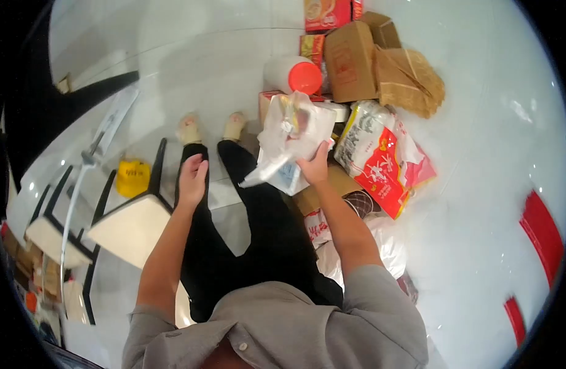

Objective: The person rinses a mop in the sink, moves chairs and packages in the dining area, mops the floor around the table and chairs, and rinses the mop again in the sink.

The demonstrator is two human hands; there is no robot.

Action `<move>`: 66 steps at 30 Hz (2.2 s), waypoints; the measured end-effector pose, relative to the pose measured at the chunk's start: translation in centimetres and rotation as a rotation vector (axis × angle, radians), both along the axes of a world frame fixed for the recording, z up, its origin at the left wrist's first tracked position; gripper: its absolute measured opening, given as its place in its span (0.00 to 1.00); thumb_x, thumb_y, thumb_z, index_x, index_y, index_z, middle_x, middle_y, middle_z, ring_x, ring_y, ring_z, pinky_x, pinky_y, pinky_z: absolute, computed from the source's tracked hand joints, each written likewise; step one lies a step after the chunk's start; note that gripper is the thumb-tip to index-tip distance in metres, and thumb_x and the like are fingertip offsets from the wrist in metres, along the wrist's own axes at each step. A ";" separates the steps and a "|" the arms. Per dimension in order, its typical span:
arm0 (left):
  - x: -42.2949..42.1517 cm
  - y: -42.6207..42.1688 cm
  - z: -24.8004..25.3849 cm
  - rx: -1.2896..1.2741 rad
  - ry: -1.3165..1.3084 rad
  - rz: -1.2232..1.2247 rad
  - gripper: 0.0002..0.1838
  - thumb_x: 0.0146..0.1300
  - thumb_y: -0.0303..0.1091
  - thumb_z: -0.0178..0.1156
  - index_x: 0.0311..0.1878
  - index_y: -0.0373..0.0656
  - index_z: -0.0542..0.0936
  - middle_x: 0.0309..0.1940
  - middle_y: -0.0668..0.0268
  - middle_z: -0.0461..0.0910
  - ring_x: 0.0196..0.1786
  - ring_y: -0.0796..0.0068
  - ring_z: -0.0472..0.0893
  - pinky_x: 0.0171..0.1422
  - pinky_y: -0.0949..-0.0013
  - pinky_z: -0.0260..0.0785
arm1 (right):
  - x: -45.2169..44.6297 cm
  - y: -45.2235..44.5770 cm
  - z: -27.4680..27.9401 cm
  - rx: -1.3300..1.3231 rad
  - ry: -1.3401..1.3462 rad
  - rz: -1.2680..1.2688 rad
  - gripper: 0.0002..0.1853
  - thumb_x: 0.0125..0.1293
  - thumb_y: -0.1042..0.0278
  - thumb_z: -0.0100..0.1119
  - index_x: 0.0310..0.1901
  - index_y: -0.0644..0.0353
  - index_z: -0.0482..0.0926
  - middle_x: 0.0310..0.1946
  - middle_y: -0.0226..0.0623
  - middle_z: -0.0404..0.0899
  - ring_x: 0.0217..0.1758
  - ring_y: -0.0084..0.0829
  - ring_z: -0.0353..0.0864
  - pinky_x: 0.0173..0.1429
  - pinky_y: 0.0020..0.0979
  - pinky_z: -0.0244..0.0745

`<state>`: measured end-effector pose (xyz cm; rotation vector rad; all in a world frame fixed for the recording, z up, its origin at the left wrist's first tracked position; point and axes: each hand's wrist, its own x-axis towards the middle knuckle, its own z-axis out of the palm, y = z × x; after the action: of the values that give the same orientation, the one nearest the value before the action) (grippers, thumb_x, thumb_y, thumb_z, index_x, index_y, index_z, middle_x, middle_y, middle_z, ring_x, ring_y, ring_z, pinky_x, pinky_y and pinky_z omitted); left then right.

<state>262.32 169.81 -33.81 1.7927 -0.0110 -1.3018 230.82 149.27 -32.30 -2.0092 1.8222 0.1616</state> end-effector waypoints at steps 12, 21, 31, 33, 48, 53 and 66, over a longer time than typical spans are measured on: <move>-16.1 -15.7 0.8 -0.365 0.428 -0.537 0.42 0.72 0.51 0.48 0.75 0.33 0.44 0.75 0.43 0.50 0.77 0.51 0.51 0.79 0.63 0.42 | -6.1 -9.4 10.5 0.344 -0.289 -0.148 0.36 0.56 0.58 0.63 0.65 0.62 0.64 0.60 0.57 0.71 0.63 0.52 0.71 0.63 0.43 0.68; -17.0 -23.9 -3.1 -0.314 0.162 -0.414 0.40 0.68 0.41 0.53 0.73 0.29 0.47 0.68 0.38 0.60 0.69 0.42 0.64 0.73 0.58 0.55 | -4.3 -20.0 -1.1 0.303 -0.282 0.056 0.32 0.58 0.59 0.62 0.62 0.61 0.67 0.57 0.55 0.74 0.59 0.52 0.74 0.60 0.42 0.70; -15.4 -23.0 -3.1 -0.238 0.311 -0.522 0.44 0.68 0.47 0.56 0.76 0.38 0.45 0.72 0.48 0.59 0.70 0.60 0.66 0.70 0.64 0.59 | -5.2 -22.1 -2.5 0.318 -0.285 0.072 0.27 0.59 0.59 0.61 0.59 0.60 0.71 0.53 0.54 0.77 0.55 0.52 0.77 0.57 0.42 0.71; -14.6 -22.6 -3.7 -0.179 0.346 -0.588 0.44 0.68 0.49 0.56 0.76 0.37 0.46 0.71 0.47 0.59 0.70 0.60 0.66 0.70 0.63 0.60 | -5.1 -22.5 -2.1 0.284 -0.290 0.085 0.26 0.60 0.59 0.61 0.59 0.59 0.71 0.52 0.53 0.78 0.54 0.52 0.78 0.57 0.42 0.72; -5.7 -14.6 0.5 -0.032 0.476 -0.332 0.35 0.68 0.50 0.55 0.67 0.29 0.64 0.61 0.48 0.73 0.63 0.61 0.74 0.65 0.66 0.65 | -1.8 -17.9 3.2 0.368 -0.287 0.011 0.27 0.66 0.63 0.57 0.65 0.60 0.65 0.54 0.47 0.78 0.55 0.42 0.79 0.57 0.38 0.74; -5.9 -11.5 -2.7 0.006 0.434 -0.331 0.30 0.69 0.50 0.54 0.65 0.36 0.69 0.58 0.58 0.76 0.60 0.69 0.74 0.59 0.68 0.67 | -3.9 -18.5 14.5 0.305 -0.393 -0.314 0.27 0.67 0.63 0.56 0.65 0.60 0.65 0.55 0.46 0.77 0.56 0.41 0.78 0.58 0.38 0.73; -15.2 -15.5 2.9 -0.055 1.175 -0.187 0.30 0.73 0.53 0.47 0.67 0.39 0.67 0.61 0.64 0.73 0.59 0.71 0.74 0.63 0.68 0.65 | -12.5 2.2 21.1 0.215 -0.620 -1.170 0.25 0.69 0.63 0.54 0.65 0.61 0.66 0.57 0.44 0.75 0.58 0.39 0.76 0.60 0.37 0.73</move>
<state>247.10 154.36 -30.90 0.7703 0.4311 -2.2724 218.30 151.50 -11.23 -0.5090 2.0689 -0.5199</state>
